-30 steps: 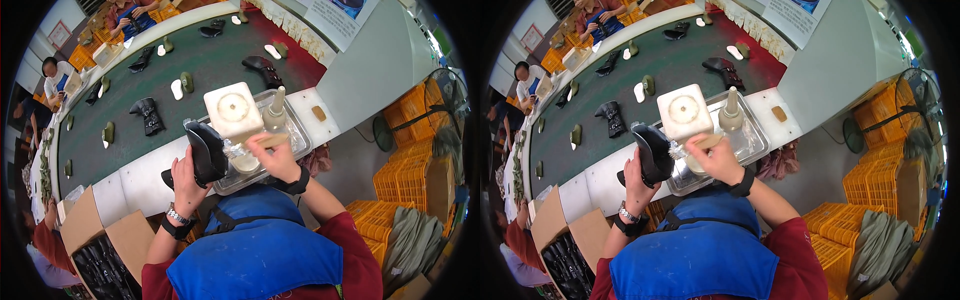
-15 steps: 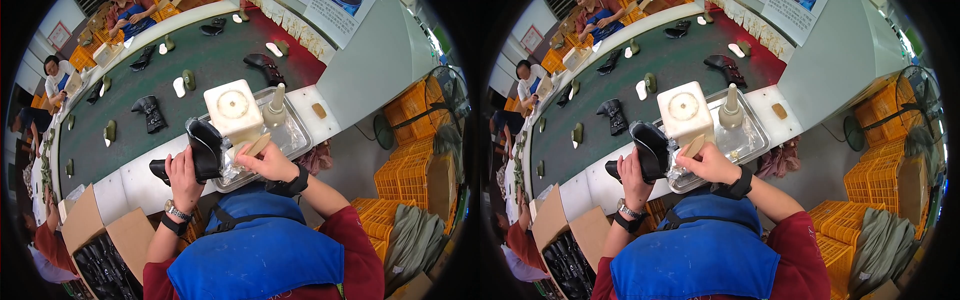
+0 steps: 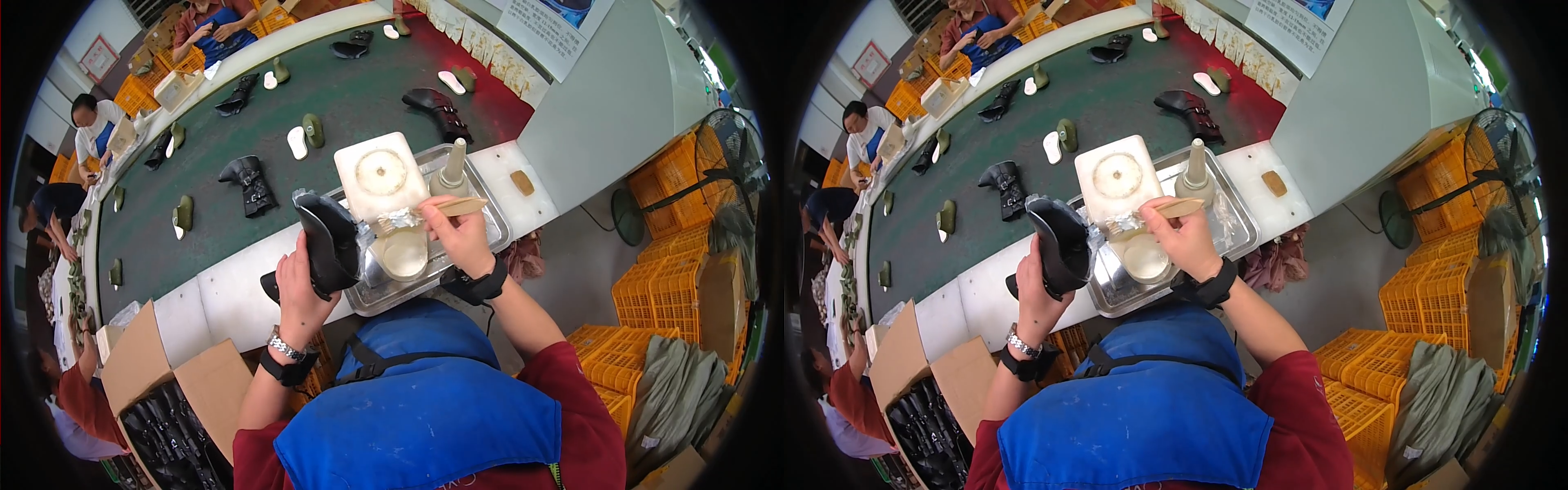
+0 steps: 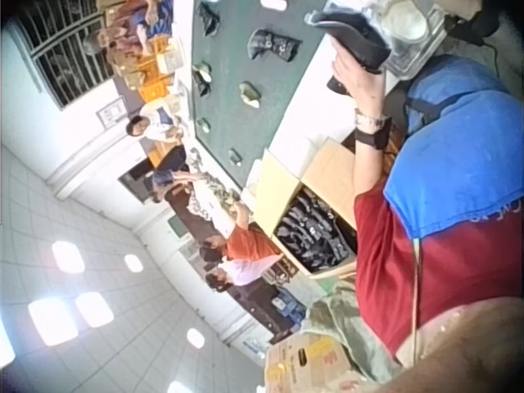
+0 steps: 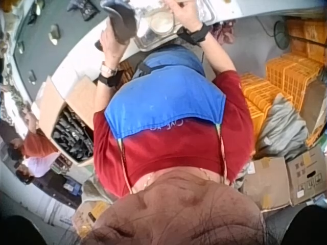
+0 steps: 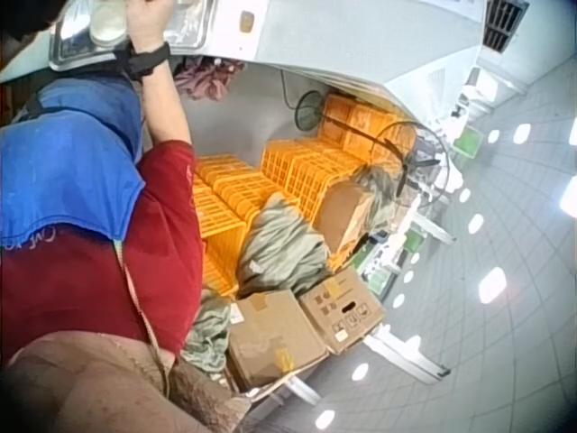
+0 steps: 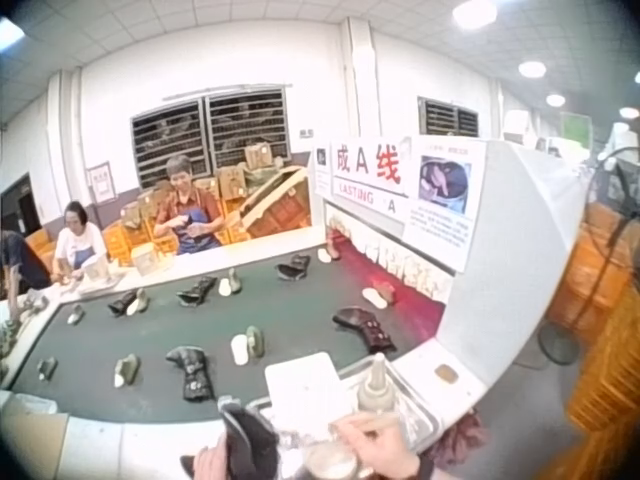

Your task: Applying adhesive to the inner edges of black boots using a brush and a glue dispenser in a footwear factory.

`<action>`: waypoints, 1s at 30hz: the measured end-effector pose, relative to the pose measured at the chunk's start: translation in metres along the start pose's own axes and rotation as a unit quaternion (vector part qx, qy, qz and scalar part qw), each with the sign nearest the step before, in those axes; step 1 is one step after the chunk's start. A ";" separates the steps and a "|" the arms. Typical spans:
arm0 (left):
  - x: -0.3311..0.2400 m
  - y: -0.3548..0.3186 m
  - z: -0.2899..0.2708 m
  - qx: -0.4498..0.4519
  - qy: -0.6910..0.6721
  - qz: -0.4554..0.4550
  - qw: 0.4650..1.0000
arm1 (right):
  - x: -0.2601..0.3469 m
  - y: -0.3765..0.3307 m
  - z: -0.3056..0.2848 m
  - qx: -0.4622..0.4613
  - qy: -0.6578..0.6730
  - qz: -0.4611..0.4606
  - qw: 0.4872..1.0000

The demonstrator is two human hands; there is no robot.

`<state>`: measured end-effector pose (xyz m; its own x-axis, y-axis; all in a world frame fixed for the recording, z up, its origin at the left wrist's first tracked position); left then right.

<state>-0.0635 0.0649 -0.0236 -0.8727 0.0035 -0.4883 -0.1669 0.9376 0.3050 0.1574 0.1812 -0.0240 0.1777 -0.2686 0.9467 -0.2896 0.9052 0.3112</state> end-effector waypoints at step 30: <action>0.040 -0.030 0.026 0.561 -0.603 -0.124 0.553 | 0.089 0.037 0.104 0.458 -0.118 -0.178 0.863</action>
<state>-0.0819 0.0458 -0.0736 0.1680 -0.5785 -0.7982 0.7675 0.5849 -0.2624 0.0647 0.1562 0.0798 0.2434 -0.6326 0.7353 -0.8975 0.1406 0.4180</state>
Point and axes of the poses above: each hand's wrist, its own y-axis towards the middle knuckle, its own z-axis out of the palm, x = y × z, the point moved 4 cm from there along y, towards the middle knuckle, and after that the axes turned 6 degrees about -z, right-handed, at the moved point
